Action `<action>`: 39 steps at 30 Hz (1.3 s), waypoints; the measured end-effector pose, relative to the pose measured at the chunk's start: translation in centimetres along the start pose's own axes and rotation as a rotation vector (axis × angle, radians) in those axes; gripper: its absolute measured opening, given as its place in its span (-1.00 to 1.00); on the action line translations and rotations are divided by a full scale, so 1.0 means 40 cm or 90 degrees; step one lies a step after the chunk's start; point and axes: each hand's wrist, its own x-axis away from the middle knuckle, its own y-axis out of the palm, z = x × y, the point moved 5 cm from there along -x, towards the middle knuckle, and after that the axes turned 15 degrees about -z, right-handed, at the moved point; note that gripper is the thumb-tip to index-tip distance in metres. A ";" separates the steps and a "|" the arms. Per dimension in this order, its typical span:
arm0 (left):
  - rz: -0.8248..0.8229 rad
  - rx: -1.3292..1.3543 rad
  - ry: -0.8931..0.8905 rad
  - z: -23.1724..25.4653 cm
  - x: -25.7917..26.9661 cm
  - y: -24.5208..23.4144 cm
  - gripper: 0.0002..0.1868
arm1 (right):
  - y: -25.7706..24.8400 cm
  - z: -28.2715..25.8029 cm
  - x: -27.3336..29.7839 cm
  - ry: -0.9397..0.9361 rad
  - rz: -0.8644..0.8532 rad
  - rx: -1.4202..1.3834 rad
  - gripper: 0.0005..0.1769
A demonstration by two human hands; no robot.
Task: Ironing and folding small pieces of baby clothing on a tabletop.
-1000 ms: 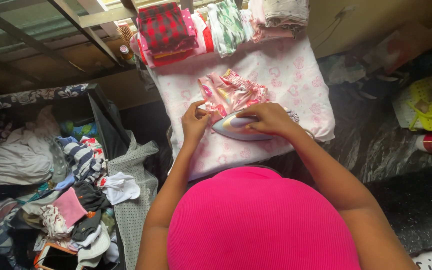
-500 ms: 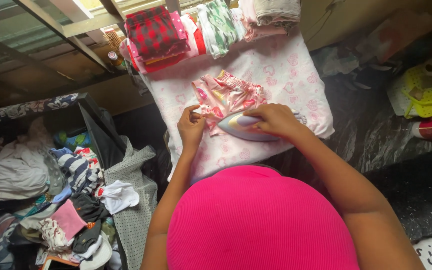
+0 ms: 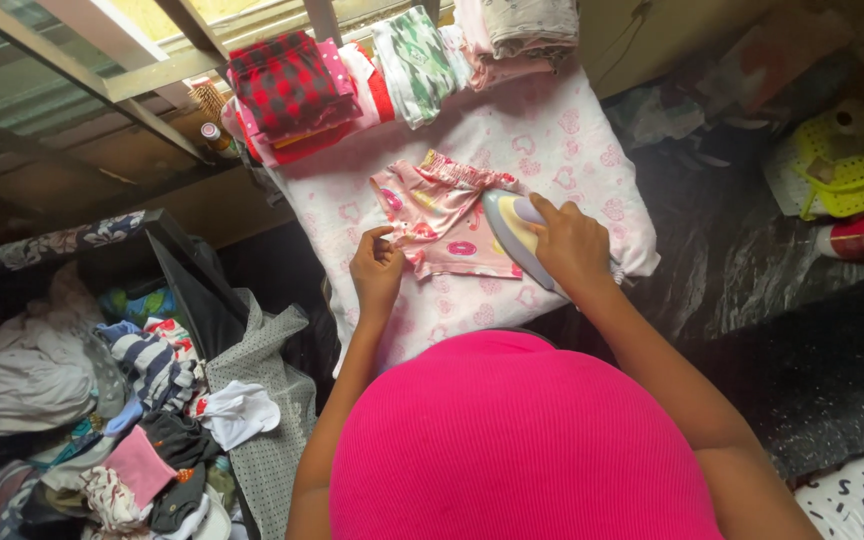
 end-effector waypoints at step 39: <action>-0.018 -0.050 -0.025 0.012 -0.003 0.002 -0.63 | -0.005 0.140 0.027 0.074 -0.063 -0.049 -0.47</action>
